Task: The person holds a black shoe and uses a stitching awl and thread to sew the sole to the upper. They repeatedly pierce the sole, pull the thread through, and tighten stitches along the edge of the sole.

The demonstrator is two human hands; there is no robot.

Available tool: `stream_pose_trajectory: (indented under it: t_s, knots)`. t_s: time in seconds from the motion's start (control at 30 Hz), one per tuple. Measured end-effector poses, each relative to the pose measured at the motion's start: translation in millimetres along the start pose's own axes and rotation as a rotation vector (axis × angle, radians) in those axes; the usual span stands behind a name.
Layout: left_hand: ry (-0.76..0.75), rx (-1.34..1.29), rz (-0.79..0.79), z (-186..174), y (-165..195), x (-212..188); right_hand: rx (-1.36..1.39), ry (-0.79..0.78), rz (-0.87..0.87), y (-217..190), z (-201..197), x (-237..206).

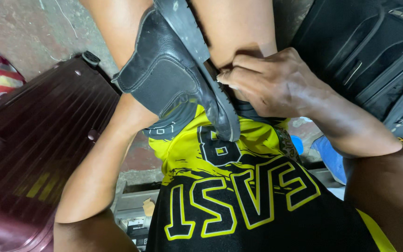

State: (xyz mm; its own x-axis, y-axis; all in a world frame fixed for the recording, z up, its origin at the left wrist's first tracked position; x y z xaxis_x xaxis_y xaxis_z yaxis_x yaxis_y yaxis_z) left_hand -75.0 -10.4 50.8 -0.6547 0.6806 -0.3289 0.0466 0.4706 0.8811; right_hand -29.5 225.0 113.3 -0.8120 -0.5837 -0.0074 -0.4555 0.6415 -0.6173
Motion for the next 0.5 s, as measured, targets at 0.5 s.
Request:
stream_pose_trajectory:
  t_s: [0.5]
  knots:
    - [-0.096, -0.065, 0.044, -11.0, 2.1, 4.2, -0.186, -0.023, 0.054, -25.5, -16.2, 22.1]
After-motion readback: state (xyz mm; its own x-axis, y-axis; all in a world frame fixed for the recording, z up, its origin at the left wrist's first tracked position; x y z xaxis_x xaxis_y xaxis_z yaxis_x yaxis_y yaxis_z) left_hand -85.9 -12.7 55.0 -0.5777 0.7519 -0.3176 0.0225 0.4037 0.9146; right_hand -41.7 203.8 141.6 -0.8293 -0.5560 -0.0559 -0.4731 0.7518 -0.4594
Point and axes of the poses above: each hand's wrist, its own x-axis towards the middle knuckle, its own z-axis out of the palm, y = z × x, the point moved 5 cm from there along x, towards the middle knuckle, and after that the axes turned 1 degree about x, right-handed, at the moved point
